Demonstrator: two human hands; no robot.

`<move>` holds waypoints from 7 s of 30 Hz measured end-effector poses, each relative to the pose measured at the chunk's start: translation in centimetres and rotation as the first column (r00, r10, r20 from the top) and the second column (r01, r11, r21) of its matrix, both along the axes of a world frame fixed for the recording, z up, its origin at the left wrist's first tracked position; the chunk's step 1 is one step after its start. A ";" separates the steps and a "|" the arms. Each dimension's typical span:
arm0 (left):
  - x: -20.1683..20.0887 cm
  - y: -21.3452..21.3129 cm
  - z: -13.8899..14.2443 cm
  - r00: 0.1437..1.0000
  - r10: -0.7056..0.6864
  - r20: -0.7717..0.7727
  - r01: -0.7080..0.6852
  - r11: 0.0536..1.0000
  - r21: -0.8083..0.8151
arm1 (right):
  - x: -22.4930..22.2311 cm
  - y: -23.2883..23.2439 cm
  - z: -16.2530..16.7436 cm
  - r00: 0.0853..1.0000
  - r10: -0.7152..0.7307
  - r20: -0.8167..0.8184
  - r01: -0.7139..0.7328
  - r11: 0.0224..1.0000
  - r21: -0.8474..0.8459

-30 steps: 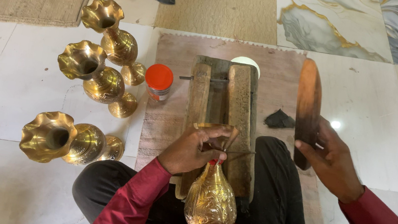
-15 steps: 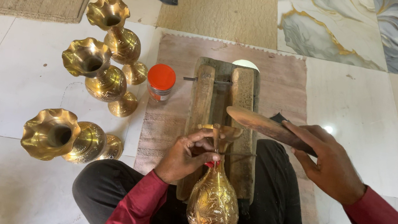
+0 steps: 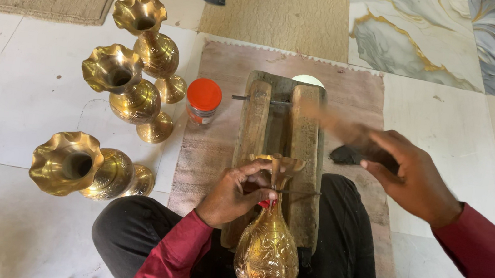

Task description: The person sits on the floor holding a brass vase against a wooden block and carves decorative patterns into its surface using a small chisel, striking it with a wooden mallet. They rotate the vase to work on different areas and occasionally reposition it while continuing to engrave.

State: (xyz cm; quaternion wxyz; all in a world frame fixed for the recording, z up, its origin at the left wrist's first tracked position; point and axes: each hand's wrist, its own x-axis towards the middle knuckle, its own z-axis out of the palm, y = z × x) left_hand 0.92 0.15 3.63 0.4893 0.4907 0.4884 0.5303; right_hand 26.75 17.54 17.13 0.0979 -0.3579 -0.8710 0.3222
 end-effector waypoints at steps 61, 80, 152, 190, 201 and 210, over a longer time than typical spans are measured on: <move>1.4 -6.6 -4.8 0.690 0.581 0.431 -0.573 0.803 -0.165 | 6.6 -15.7 -14.8 0.657 -0.735 -0.170 0.418 0.542 -0.729; 1.7 -6.6 -3.3 0.739 0.605 0.296 -0.602 0.790 -0.113 | 2.1 -21.2 -18.3 0.634 -0.770 -0.072 0.370 0.384 -0.846; 1.9 2.5 6.9 0.811 0.007 -0.584 0.001 1.000 0.012 | 6.2 -3.9 -7.0 0.909 -0.355 -0.218 0.293 0.917 -0.271; 0.7 2.4 6.0 0.891 -0.040 -0.452 0.072 0.996 0.054 | 6.4 -3.4 -5.2 0.958 -0.268 -0.104 0.271 0.963 0.009; 0.2 2.1 5.3 0.917 -0.065 -0.394 0.057 0.998 -0.032 | 5.5 -4.0 -3.3 0.973 -0.228 -0.036 0.229 0.934 0.276; -0.2 2.3 4.0 0.932 -0.032 -0.360 0.120 0.967 0.226 | 5.1 -4.3 -1.9 0.967 -0.242 -0.074 0.253 0.940 0.227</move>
